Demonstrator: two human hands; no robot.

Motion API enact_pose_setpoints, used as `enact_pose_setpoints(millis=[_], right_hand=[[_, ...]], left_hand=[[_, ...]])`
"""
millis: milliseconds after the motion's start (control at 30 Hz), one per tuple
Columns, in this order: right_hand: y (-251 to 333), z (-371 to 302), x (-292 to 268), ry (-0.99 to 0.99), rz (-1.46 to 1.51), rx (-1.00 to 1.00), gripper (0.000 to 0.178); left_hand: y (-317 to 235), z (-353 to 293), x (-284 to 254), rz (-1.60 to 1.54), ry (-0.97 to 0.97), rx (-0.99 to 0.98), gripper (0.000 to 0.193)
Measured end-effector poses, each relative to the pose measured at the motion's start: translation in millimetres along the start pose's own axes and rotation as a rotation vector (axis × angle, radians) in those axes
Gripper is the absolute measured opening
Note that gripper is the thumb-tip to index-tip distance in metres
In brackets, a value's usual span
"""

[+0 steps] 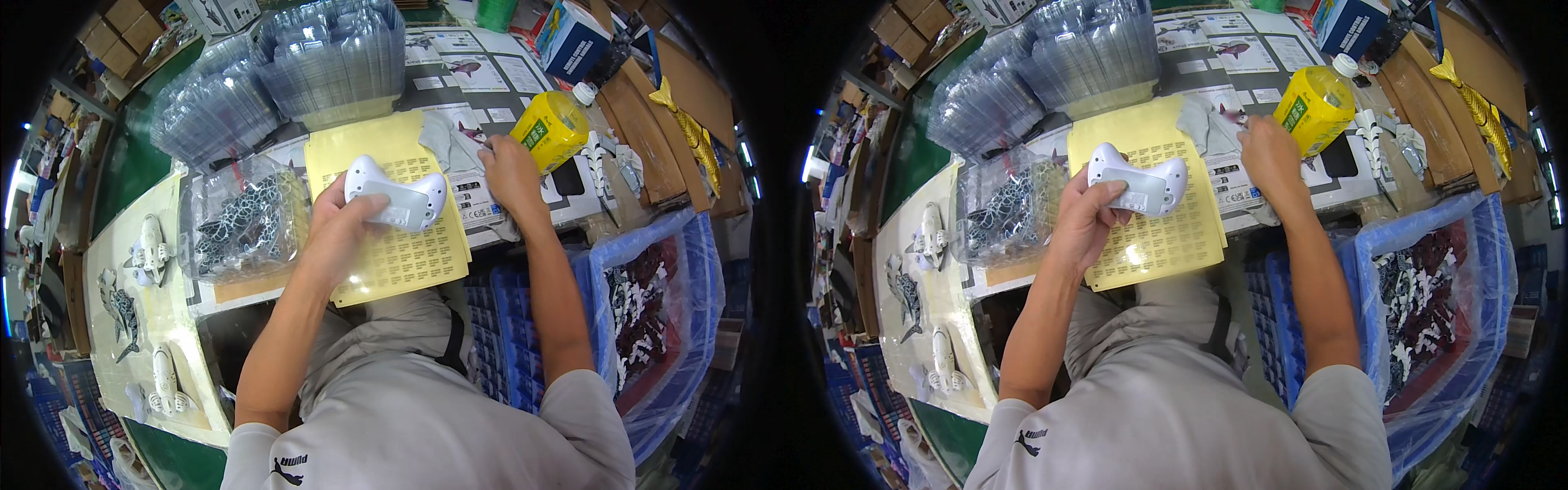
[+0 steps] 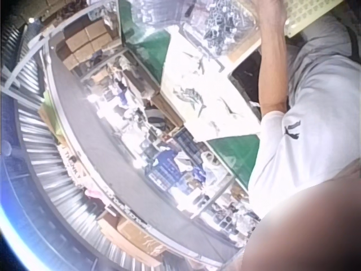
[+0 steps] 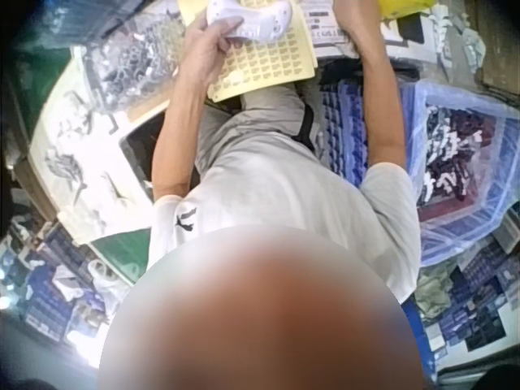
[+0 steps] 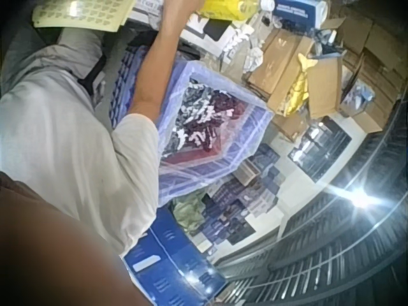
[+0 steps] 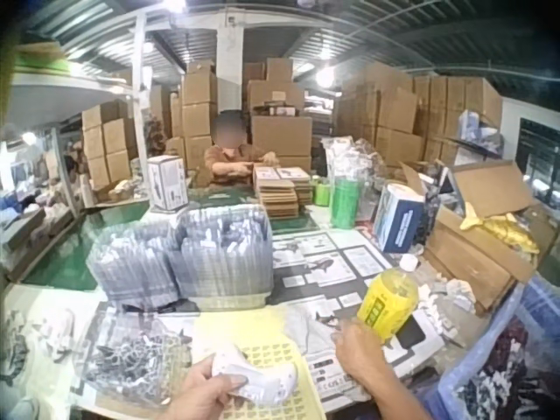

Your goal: The person assembles white shark-shaped toys by attaching small parts, wiping surfaces with a cloth, and placing them into clear plastic packaging. The person handles multiple shark toys and packaging materials on a cluttered workbench.

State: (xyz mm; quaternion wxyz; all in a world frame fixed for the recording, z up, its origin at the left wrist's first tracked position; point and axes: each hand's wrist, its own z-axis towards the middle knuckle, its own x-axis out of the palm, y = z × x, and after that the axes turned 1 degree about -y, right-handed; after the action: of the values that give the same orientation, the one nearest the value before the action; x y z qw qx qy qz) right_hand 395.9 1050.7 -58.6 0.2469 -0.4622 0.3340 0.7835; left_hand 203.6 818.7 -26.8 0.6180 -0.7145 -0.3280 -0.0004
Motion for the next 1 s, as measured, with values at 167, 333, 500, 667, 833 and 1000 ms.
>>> enact_pose_setpoints(millis=[167, 333, 500, 667, 833, 1000], right_hand=[[18.7, -25.4, -32.6, -0.301, 0.377, -0.086, 0.028], [50.1, -41.0, -39.5, -0.079, 0.603, -0.219, 0.028], [48.8, -39.6, -23.9, 0.078, 0.765, -0.107, 0.032], [38.2, -26.0, -5.4, -0.014, 0.81, -0.003, 0.033], [15.2, -5.9, -15.4, -0.269, 0.424, -0.055, 0.025], [7.3, -6.0, -27.5, -0.13, -0.119, 0.045, 0.033]], left_hand=[[8.0, 9.2, 3.0, 0.04, -0.015, 0.059, 0.04], [17.5, 22.9, 17.8, 0.099, 0.026, 0.068, 0.043], [17.0, 27.7, 21.9, 0.103, 0.067, 0.132, 0.045], [19.5, 27.4, 22.0, 0.126, 0.09, 0.082, 0.046], [23.1, 27.4, 18.9, 0.115, 0.07, 0.094, 0.039], [21.6, 26.3, 8.9, 0.047, 0.0, 0.051, 0.039]])
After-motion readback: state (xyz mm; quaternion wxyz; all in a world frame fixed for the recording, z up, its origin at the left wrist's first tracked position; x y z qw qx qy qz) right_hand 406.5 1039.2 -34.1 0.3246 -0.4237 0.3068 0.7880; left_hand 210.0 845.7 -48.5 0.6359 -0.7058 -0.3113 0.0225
